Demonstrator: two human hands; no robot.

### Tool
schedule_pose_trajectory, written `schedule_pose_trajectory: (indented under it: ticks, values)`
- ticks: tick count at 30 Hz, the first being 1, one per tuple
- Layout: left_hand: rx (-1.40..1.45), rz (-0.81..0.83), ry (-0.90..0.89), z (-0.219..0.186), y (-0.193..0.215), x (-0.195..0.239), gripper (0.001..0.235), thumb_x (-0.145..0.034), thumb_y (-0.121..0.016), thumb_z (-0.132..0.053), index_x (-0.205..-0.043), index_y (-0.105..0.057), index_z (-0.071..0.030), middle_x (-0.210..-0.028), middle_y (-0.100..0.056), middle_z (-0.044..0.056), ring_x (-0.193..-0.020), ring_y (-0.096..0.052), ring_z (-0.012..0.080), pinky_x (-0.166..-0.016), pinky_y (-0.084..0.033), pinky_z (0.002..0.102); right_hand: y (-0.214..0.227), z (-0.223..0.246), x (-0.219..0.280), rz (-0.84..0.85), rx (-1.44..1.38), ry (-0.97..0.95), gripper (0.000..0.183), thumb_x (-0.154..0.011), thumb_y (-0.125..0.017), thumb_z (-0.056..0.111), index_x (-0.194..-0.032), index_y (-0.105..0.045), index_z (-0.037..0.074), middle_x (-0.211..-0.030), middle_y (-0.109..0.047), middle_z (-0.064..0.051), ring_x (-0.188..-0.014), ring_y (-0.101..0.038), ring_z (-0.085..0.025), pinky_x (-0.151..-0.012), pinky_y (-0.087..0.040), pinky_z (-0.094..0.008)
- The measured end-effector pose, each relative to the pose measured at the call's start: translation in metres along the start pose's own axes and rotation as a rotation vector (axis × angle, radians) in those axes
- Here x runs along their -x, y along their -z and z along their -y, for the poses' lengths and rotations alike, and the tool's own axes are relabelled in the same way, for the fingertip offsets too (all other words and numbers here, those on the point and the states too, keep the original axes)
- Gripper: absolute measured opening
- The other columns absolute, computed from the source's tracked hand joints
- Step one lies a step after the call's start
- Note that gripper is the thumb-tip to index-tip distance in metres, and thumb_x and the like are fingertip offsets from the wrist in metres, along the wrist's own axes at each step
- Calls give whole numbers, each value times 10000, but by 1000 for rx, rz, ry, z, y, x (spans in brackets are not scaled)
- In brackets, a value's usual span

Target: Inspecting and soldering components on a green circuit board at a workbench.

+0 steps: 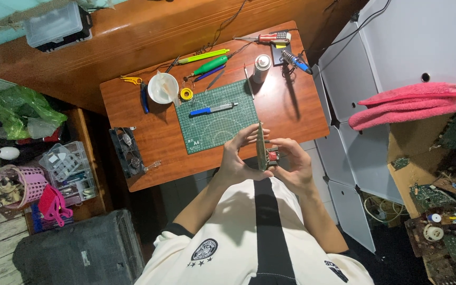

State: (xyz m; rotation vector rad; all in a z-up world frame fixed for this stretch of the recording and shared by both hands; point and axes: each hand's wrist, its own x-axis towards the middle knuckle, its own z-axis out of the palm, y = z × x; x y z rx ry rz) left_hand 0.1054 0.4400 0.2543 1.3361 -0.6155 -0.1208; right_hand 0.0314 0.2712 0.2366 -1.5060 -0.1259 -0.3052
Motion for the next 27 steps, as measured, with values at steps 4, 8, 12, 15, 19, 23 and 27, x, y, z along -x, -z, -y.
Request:
schedule_pose_trajectory:
  ticks: [4, 8, 12, 15, 19, 23, 27]
  values:
    - [49, -18, -10, 8, -2, 1, 1064, -478, -996, -376, -1380, -537, -47, -1145, -717, 152, -1049, -699, 324, -902, -544, 485, -8, 1, 3, 20, -6, 15, 646, -763, -846, 197, -1290, -572, -57, -981, -630, -206, -906, -654, -273, -845, -536, -447]
    - [48, -37, 19, 12, 1, 2, 1045, -526, -970, -418, -1388, -522, -33, -1142, -722, 143, -1024, -710, 301, -874, -556, 449, -17, 6, 0, -12, 8, 4, 655, -788, -828, 167, -1333, -536, -49, -1016, -645, -213, -947, -654, -277, -861, -530, -447]
    - [-11, -84, 34, 8, 4, 1, 1046, -529, -972, -400, -1381, -508, -9, -1143, -720, 150, -1014, -712, 320, -868, -564, 455, -21, 2, 0, -35, -17, -26, 633, -797, -806, 109, -1350, -537, -40, -1037, -659, -229, -972, -658, -296, -887, -526, -456]
    - [-109, -126, -9, 7, 9, 2, 1017, -537, -975, -371, -1376, -526, -15, -1137, -720, 150, -1015, -710, 329, -885, -563, 458, -16, -22, 4, -32, -37, -53, 668, -823, -779, 134, -1406, -495, -26, -1111, -655, -235, -1043, -633, -298, -920, -510, -468]
    - [-232, -162, -28, 7, 16, 5, 983, -542, -956, -289, -1383, -532, -6, -1133, -705, 186, -1015, -702, 333, -894, -558, 481, -27, -9, -7, 9, -56, -93, 714, -832, -769, 132, -1456, -450, -3, -1216, -645, -222, -1142, -607, -281, -961, -490, -452]
    - [-609, -193, 39, 14, 23, 7, 985, -516, -910, -407, -1393, -566, -121, -1166, -671, 100, -1032, -677, 301, -960, -487, 435, -32, -19, -12, -87, -168, -247, 622, -885, -703, 134, -1450, -467, 22, -1213, -642, -198, -1106, -613, -248, -955, -511, -428]
    - [-874, -109, 70, 46, 33, 17, 930, -561, -867, -420, -1411, -564, -193, -1198, -618, 75, -1097, -595, 291, -1029, -376, 464, -19, -59, -13, -306, -258, -371, 411, -975, -576, 103, -1381, -547, 47, -1074, -683, -116, -954, -669, -158, -856, -565, -306]
